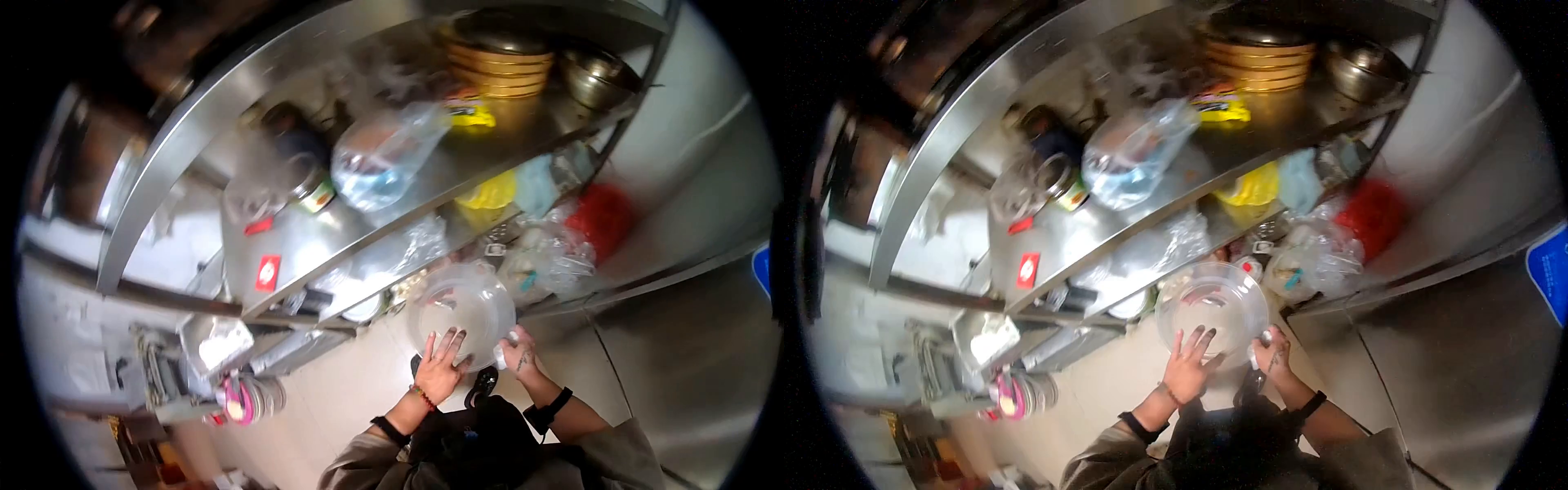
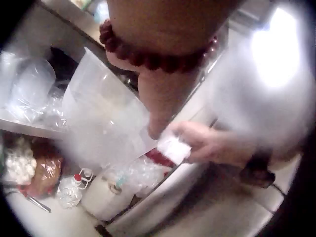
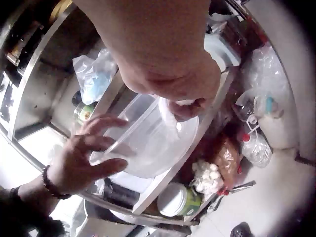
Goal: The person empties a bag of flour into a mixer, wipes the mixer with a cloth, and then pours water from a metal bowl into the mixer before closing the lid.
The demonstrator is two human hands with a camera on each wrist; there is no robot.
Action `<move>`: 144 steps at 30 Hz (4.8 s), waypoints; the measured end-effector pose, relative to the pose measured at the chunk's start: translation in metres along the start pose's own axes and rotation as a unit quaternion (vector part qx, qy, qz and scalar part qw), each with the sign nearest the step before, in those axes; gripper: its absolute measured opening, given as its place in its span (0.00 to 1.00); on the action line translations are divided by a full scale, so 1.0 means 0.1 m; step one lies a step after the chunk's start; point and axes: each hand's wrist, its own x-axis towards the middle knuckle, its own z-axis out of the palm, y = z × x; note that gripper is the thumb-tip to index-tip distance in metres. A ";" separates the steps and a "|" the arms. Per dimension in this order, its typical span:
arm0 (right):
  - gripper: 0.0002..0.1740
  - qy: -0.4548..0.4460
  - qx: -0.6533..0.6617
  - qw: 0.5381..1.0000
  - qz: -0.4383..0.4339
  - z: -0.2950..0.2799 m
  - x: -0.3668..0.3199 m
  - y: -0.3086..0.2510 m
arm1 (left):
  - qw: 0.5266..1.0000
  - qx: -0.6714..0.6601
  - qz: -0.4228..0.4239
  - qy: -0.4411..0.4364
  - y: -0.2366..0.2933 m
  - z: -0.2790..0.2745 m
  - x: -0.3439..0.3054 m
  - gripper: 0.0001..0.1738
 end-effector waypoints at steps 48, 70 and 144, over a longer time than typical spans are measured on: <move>0.11 -0.409 0.291 0.601 -0.622 4.72 -3.72 -5.14 | 0.634 -0.411 -0.326 0.568 -2.27 -2.32 -5.54 0.60; 0.14 -0.133 -0.015 0.707 -0.694 6.07 -4.03 -5.67 | 0.705 -0.304 -0.315 0.558 -3.69 -2.83 -6.94 0.57; 0.54 -0.281 -0.197 0.920 -0.186 7.85 -2.01 -5.03 | 0.347 -0.594 -0.562 0.459 -5.75 -1.73 -8.39 0.29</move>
